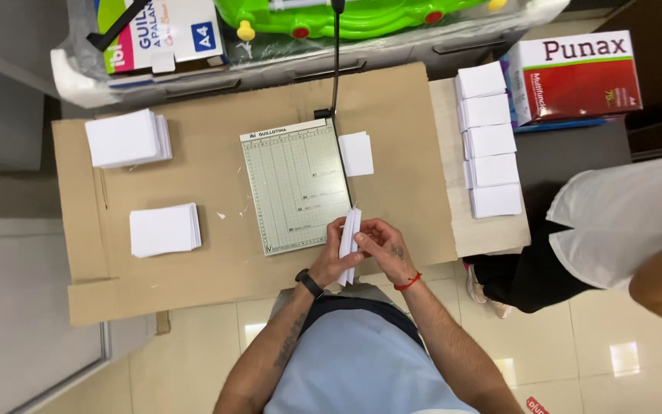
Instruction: The person repeatedly picks up stacks of white paper, aligns them on a paper cutter, and cuts them into smaller pieces. The cut pieces are then stacked on the table.
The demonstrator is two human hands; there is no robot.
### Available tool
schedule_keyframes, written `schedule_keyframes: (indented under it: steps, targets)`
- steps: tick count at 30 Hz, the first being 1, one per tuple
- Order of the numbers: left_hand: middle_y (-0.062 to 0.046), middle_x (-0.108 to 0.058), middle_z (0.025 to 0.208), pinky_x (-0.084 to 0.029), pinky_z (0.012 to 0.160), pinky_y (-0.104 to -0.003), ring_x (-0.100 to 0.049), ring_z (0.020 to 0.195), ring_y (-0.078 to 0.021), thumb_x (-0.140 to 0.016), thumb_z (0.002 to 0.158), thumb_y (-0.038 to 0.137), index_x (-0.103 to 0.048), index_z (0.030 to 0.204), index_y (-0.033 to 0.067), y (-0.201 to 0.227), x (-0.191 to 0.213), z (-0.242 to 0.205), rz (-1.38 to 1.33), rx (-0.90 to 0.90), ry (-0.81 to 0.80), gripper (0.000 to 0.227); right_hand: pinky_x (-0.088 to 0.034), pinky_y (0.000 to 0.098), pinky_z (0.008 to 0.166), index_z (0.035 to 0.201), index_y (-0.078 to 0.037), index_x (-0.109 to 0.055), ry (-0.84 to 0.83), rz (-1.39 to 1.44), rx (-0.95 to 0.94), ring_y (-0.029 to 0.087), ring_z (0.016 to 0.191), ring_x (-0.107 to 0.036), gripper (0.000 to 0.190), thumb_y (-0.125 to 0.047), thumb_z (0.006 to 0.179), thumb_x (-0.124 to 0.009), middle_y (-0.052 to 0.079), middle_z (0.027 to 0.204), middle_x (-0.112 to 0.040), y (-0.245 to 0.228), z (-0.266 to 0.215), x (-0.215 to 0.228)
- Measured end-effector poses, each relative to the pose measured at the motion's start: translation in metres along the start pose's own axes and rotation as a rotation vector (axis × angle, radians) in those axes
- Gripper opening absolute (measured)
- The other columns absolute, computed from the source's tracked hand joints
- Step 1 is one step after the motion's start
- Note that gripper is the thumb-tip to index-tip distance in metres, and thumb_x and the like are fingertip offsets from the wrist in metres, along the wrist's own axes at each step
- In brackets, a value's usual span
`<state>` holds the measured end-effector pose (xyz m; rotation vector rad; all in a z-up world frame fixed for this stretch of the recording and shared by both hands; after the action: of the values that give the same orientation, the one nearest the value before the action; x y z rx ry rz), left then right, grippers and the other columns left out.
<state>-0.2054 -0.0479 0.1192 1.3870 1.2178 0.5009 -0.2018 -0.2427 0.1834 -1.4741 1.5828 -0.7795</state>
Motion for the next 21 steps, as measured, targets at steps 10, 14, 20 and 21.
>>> schedule_keyframes:
  steps: [10, 14, 20, 21]
  targets:
    - [-0.017, -0.045, 0.160, -0.052, 0.130, -0.055, -0.052, 0.147, -0.0316, -0.101, 0.103, 0.069, -0.016, 0.190, 0.0174, 0.015, 0.001, 0.014, 0.102, 0.013, 0.011, 0.132, -0.080, 0.0418, 0.076, 0.142, 0.001, -0.088, 0.036, -0.083, 0.076, 0.023, 0.093, -0.090, 0.034, -0.017, 0.115, -0.097, 0.019, 0.112, -0.094, -0.019, 0.014, 0.011]
    - [-0.019, -0.044, 0.165, -0.053, 0.130, -0.056, -0.054, 0.149, -0.0329, -0.098, 0.104, 0.074, -0.015, 0.191, 0.0176, 0.014, 0.009, 0.012, 0.125, 0.021, 0.000, 0.133, -0.079, 0.0402, 0.071, 0.142, 0.002, -0.087, 0.063, -0.126, 0.130, 0.022, 0.089, -0.089, 0.036, -0.019, 0.115, -0.098, 0.021, 0.109, -0.094, -0.025, 0.017, 0.000]
    - [-0.017, -0.043, 0.171, -0.058, 0.130, -0.056, -0.055, 0.153, -0.0324, -0.085, 0.103, 0.091, -0.014, 0.196, 0.0180, 0.013, 0.023, 0.007, 0.122, 0.035, 0.009, 0.138, -0.080, 0.0378, 0.070, 0.142, 0.002, -0.086, 0.080, -0.129, 0.128, 0.021, 0.088, -0.091, 0.040, -0.022, 0.113, -0.100, 0.022, 0.110, -0.096, -0.040, 0.011, -0.021]
    - [-0.017, -0.043, 0.171, -0.058, 0.130, -0.056, -0.055, 0.153, -0.0324, -0.085, 0.103, 0.091, -0.014, 0.196, 0.0180, 0.016, 0.025, 0.008, 0.122, 0.033, 0.002, 0.138, -0.080, 0.0378, 0.070, 0.142, 0.002, -0.086, 0.086, -0.128, 0.131, 0.021, 0.088, -0.091, 0.040, -0.022, 0.113, -0.100, 0.022, 0.110, -0.096, -0.043, 0.012, -0.023]
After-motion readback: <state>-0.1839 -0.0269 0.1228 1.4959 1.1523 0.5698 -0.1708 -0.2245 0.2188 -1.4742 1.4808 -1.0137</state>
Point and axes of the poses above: each hand's wrist, its own z-axis towards the middle knuckle, its own x-axis out of the back of the hand, y = z × x, the point moved 2 cm from there along z, towards the middle knuckle
